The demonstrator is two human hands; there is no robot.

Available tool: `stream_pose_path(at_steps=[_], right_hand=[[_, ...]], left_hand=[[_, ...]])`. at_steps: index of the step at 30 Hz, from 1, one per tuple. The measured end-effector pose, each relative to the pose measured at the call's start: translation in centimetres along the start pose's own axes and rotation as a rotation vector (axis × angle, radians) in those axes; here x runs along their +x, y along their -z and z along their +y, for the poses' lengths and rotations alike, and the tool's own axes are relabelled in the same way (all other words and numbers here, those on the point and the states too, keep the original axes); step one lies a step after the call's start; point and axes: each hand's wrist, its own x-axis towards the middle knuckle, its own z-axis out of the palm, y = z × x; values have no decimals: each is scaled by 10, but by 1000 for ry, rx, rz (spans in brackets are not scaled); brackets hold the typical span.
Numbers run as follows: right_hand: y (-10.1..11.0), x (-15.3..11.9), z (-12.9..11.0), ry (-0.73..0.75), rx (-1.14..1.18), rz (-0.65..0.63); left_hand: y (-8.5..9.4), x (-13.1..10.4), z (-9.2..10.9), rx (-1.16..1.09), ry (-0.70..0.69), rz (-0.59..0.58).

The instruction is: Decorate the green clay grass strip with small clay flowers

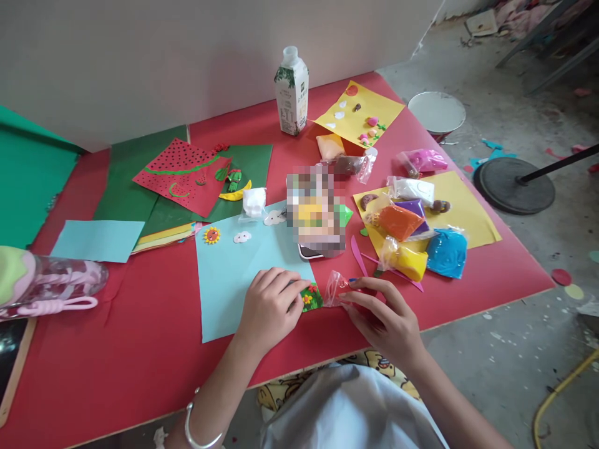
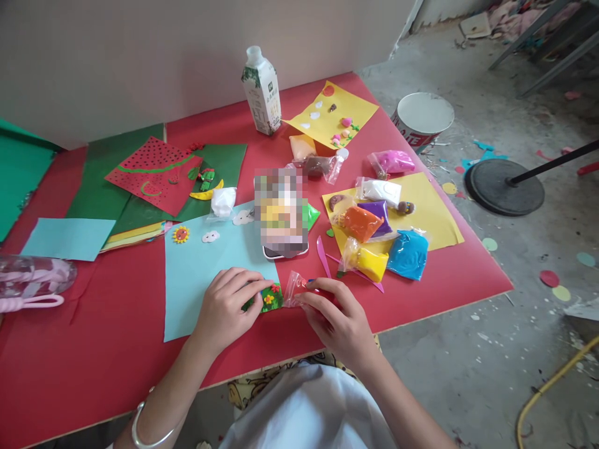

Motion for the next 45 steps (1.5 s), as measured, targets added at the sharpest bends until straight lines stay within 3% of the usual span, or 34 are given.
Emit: stream_pose_path(at_steps=[8, 15, 29, 40, 45], right_hand=[[1, 0, -1, -14, 68, 10], [3, -5, 2, 94, 163, -34], [5, -4, 0, 176, 218, -66], [3, -6, 1, 185, 237, -44], [2, -6, 1, 196, 239, -59]], left_hand=[[1, 1, 5, -76, 9, 27], [0, 1, 15, -285, -87, 17], [2, 0, 16, -467, 12, -60], [4, 0, 17, -388, -19, -113], [0, -1, 18, -337, -48, -63]])
